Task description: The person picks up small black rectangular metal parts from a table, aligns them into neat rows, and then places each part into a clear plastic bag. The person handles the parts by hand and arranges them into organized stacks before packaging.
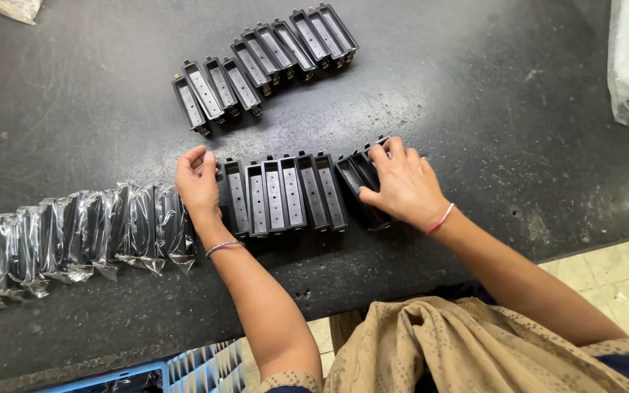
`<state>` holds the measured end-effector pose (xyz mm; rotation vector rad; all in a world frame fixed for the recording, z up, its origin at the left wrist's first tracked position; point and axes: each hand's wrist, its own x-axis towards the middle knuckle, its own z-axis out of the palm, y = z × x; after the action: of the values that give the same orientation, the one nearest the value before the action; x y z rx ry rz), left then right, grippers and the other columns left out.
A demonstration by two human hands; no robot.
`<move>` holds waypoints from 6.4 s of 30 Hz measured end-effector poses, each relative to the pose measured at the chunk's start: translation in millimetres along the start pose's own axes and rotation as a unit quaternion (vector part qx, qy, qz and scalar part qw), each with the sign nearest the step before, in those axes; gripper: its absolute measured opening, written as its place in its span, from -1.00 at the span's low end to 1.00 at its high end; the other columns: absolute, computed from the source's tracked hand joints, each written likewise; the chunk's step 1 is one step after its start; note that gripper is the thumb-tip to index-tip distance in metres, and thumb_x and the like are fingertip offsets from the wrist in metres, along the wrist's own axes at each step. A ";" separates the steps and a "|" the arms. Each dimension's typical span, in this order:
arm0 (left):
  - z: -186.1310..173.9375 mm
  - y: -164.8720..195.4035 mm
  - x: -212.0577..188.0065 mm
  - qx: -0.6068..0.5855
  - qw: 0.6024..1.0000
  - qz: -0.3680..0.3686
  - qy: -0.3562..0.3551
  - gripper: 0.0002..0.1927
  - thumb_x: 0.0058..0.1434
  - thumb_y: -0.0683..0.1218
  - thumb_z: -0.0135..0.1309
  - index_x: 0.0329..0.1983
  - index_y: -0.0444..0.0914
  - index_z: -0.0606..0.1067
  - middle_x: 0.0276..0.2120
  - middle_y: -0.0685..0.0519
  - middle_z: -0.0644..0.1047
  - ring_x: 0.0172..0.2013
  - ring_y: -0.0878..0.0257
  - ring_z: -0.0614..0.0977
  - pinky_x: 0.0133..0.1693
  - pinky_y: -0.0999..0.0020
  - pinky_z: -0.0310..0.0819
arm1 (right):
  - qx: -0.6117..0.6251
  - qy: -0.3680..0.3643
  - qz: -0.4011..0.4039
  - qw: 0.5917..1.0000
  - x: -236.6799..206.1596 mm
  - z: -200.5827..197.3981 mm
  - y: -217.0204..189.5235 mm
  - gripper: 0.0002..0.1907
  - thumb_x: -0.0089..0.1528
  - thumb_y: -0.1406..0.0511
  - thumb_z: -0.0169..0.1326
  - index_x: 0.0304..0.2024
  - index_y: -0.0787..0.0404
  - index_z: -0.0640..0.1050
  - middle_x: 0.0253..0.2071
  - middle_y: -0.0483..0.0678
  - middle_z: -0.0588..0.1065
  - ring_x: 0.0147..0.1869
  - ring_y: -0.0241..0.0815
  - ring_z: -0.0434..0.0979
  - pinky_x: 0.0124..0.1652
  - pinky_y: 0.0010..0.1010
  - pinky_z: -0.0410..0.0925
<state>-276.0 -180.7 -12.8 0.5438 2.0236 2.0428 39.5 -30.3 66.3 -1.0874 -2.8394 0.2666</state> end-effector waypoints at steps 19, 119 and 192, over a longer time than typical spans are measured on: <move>0.1 -1.6 2.6 0.005 1.000 -0.004 0.002 -0.74 0.32 -0.19 0.17 0.06 -0.33 0.52 -0.19 0.06 0.59 -0.27 0.38 0.61 -0.20 0.49 0.55 | 0.088 0.077 -0.056 0.992 -19.7 5.7 15.4 -0.67 0.18 0.19 0.21 -0.11 0.24 0.48 -0.08 0.06 0.44 0.02 0.13 0.44 -0.03 -0.09 0.38; 7.5 1.0 3.1 0.005 0.998 -0.009 -0.064 -0.70 0.40 -0.17 0.15 0.16 -0.31 0.46 -0.03 0.06 0.56 -0.15 0.36 0.65 -0.13 0.51 0.55 | 0.083 0.226 -0.007 0.970 13.1 -7.4 101.5 -0.66 0.23 0.20 0.30 -0.09 0.27 0.53 -0.15 0.12 0.49 -0.09 0.12 0.46 -0.08 -0.14 0.34; 3.0 -22.7 32.4 -0.015 0.999 -0.030 -0.025 -0.62 0.24 -0.15 0.20 0.12 -0.30 0.50 -0.07 -0.02 0.61 -0.21 0.29 0.67 -0.22 0.43 0.62 | -0.034 0.115 0.042 0.992 419.7 -18.2 112.3 -0.36 -0.01 -0.05 0.46 -0.02 0.19 0.71 -0.10 0.21 0.62 -0.04 0.20 0.63 0.05 -0.09 0.43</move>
<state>-306.5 -164.2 -31.9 0.5173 1.9553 2.0019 -196.1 335.2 71.1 -1.1700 -2.6202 0.0468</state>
